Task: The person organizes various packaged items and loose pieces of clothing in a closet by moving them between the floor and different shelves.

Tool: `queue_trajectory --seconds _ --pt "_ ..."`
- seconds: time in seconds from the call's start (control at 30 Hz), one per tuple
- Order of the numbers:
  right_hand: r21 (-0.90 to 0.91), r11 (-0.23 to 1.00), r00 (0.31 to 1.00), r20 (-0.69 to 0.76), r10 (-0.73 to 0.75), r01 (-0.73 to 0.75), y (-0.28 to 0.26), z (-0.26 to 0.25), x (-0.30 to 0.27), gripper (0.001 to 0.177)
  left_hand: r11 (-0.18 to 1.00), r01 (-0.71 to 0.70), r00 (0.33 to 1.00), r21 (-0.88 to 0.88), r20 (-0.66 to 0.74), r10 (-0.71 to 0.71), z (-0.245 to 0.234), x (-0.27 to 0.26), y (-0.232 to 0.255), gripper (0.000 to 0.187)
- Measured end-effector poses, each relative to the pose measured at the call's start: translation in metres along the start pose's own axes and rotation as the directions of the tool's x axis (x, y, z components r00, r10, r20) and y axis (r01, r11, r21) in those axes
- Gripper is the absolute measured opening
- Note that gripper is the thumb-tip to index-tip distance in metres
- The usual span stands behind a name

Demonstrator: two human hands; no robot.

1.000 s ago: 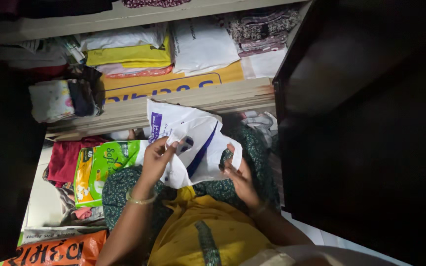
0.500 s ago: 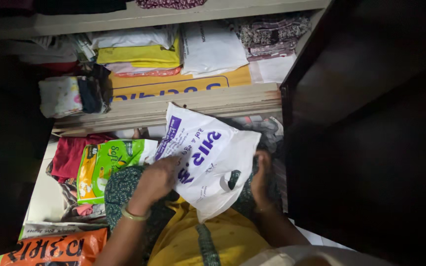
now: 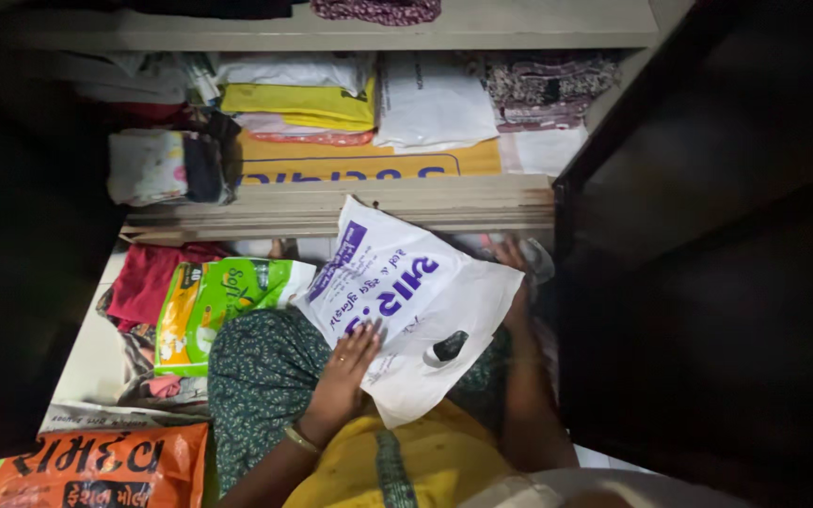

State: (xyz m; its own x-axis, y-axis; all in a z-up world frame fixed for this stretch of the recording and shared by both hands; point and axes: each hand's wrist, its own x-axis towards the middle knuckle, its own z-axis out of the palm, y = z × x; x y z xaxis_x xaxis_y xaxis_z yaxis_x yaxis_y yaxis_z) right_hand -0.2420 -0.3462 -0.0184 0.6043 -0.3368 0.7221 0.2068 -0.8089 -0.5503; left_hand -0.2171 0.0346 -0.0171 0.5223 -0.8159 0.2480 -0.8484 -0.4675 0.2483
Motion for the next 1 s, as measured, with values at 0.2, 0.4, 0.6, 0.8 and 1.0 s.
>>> queue_trajectory --seconds 0.2,0.4,0.6,0.8,1.0 --pt "0.226 0.962 0.966 0.174 -0.193 0.151 -0.001 0.003 -0.014 0.027 0.967 -0.080 0.924 -0.242 -0.383 -0.020 -0.065 0.002 -0.044 0.060" --pt "0.610 0.552 0.808 0.541 0.234 -0.569 -0.011 0.014 -0.050 0.029 0.958 0.209 0.748 -0.195 -0.599 -0.285 -0.100 -0.002 -0.072 0.047" --pt "0.628 0.646 0.653 0.713 -0.254 -0.434 -0.081 -0.002 -0.039 0.076 0.834 0.157 0.704 -0.529 -0.533 -0.470 -0.056 -0.048 -0.100 0.026" --pt "0.286 0.920 0.583 0.809 -0.082 -0.267 -0.055 0.034 -0.087 0.060 0.809 0.246 0.752 -0.535 -0.421 -0.507 -0.014 -0.116 -0.085 0.023" --pt "0.350 0.826 0.412 0.897 -0.160 -0.441 -0.049 0.057 -0.077 0.042 0.759 0.551 0.639 -0.346 -0.410 -0.651 -0.001 -0.124 -0.109 0.027"
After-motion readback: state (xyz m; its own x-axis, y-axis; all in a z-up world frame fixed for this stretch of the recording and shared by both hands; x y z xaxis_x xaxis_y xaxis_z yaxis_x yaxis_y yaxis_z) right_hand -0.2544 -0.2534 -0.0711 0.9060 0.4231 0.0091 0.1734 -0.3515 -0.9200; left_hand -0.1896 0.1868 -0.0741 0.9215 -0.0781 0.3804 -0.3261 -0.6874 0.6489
